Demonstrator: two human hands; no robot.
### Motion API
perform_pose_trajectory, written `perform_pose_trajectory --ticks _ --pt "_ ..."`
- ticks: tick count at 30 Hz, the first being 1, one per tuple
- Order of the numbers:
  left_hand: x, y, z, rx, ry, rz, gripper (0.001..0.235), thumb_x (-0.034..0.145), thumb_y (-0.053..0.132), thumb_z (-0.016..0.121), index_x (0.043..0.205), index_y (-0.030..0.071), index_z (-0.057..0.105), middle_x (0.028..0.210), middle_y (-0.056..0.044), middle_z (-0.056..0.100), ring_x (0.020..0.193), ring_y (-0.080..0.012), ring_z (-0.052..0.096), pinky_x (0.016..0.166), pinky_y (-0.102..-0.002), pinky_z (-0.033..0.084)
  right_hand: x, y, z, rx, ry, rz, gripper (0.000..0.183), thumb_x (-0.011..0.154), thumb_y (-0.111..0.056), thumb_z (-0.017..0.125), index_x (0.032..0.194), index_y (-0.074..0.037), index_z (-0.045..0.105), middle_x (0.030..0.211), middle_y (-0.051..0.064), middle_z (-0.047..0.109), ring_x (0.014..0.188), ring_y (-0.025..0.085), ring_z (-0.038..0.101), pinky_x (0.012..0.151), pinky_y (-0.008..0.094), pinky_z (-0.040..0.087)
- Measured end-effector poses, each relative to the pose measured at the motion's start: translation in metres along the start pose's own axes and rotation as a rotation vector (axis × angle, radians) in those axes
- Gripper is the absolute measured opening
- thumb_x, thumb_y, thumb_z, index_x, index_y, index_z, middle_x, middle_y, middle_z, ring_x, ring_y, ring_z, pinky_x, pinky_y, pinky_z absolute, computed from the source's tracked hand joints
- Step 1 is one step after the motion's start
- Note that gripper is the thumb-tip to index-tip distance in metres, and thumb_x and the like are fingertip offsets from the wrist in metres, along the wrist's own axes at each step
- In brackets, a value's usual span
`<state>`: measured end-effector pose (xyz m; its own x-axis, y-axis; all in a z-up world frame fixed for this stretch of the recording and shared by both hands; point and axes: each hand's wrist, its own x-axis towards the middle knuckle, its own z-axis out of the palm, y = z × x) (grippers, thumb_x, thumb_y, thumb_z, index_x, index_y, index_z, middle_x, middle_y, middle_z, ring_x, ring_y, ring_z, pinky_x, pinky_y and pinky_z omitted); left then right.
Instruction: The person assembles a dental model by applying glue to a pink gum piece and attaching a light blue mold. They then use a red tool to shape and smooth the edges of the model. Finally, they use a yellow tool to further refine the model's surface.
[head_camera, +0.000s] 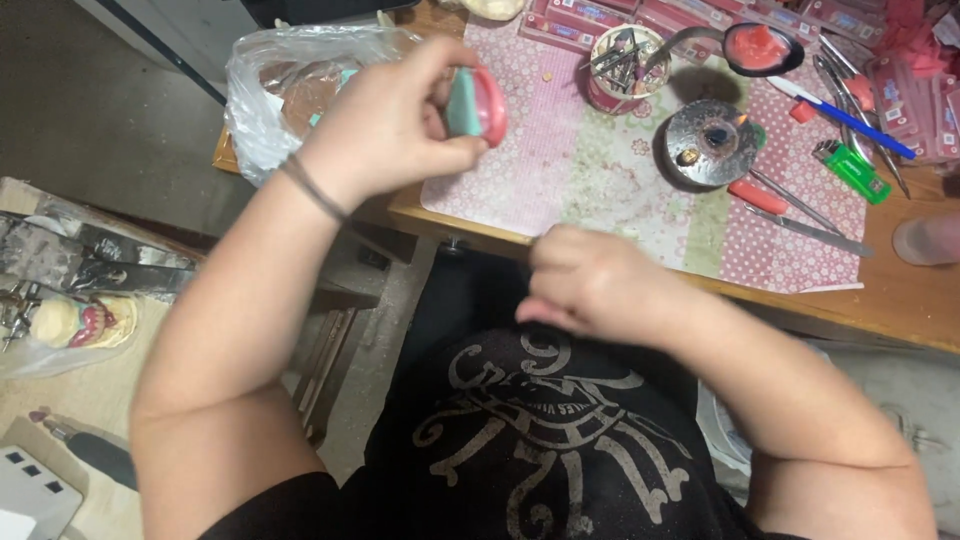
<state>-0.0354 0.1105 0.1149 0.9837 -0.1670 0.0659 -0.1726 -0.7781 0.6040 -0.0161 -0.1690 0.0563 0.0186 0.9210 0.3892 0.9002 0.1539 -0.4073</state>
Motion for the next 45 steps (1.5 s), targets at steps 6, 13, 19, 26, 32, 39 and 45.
perform_pose_trajectory --ticks 6,13,19,26,32,39,45 --pt "0.047 0.005 0.018 0.662 -0.189 0.095 0.059 0.077 0.052 0.077 0.111 0.006 0.060 0.087 -0.019 0.074 0.078 -0.0449 0.072 0.062 -0.056 0.057 0.008 0.044 -0.041 -0.447 0.046 0.272 0.019 0.104 -0.022 0.070 0.114 -0.006 0.068 0.109 0.013 0.062 0.082 0.030 0.067 0.043 0.044 0.056" --pt "0.066 0.030 0.033 0.725 -0.373 -0.063 0.047 0.090 0.046 0.067 0.121 0.010 0.063 0.097 -0.015 0.074 0.087 -0.0418 0.072 0.067 -0.054 0.060 0.017 0.084 -0.020 -0.278 0.129 0.351 0.009 0.104 -0.008 0.064 0.108 0.000 0.067 0.100 0.014 0.067 0.084 0.031 0.068 0.061 0.043 0.059" --pt "0.046 0.019 0.030 0.623 -0.379 -0.098 0.057 0.098 0.048 0.069 0.136 0.007 0.056 0.103 -0.023 0.073 0.098 -0.0450 0.070 0.077 -0.057 0.060 0.017 0.078 -0.017 -0.238 0.208 0.404 0.009 0.106 -0.009 0.060 0.110 -0.001 0.062 0.100 0.016 0.070 0.081 0.033 0.068 0.062 0.045 0.057" --pt "-0.014 -0.021 0.075 0.272 0.452 0.406 0.018 0.102 0.007 0.077 0.118 0.001 0.076 0.118 -0.018 0.074 0.106 -0.0378 0.069 0.091 -0.051 0.057 0.014 0.082 -0.016 -0.211 0.244 0.158 0.028 0.106 -0.010 0.070 0.131 0.002 0.067 0.134 0.023 0.068 0.118 0.038 0.070 0.093 0.046 0.064" --pt "-0.014 -0.027 0.099 0.180 0.564 0.466 0.019 0.101 -0.010 0.070 0.117 0.000 0.074 0.116 -0.019 0.073 0.108 -0.0398 0.068 0.096 -0.050 0.059 0.016 0.084 -0.015 -0.185 0.214 0.178 0.026 0.105 -0.008 0.070 0.129 0.001 0.069 0.135 0.025 0.069 0.125 0.038 0.068 0.103 0.051 0.058" --pt "-0.012 -0.030 0.107 0.292 0.579 0.426 0.028 0.100 -0.010 0.069 0.122 0.007 0.073 0.113 -0.013 0.071 0.099 -0.0332 0.063 0.084 -0.044 0.055 0.016 0.088 -0.018 -0.135 0.145 0.228 0.024 0.103 -0.004 0.067 0.126 0.002 0.069 0.138 0.025 0.067 0.125 0.038 0.068 0.103 0.052 0.055" --pt "-0.012 -0.029 0.106 0.311 0.574 0.423 0.026 0.099 -0.011 0.070 0.118 0.006 0.074 0.111 -0.012 0.072 0.097 -0.0325 0.064 0.081 -0.043 0.055 0.019 0.087 -0.019 -0.169 0.104 0.251 0.025 0.106 -0.011 0.064 0.127 0.002 0.069 0.143 0.023 0.065 0.112 0.039 0.072 0.098 0.052 0.057"
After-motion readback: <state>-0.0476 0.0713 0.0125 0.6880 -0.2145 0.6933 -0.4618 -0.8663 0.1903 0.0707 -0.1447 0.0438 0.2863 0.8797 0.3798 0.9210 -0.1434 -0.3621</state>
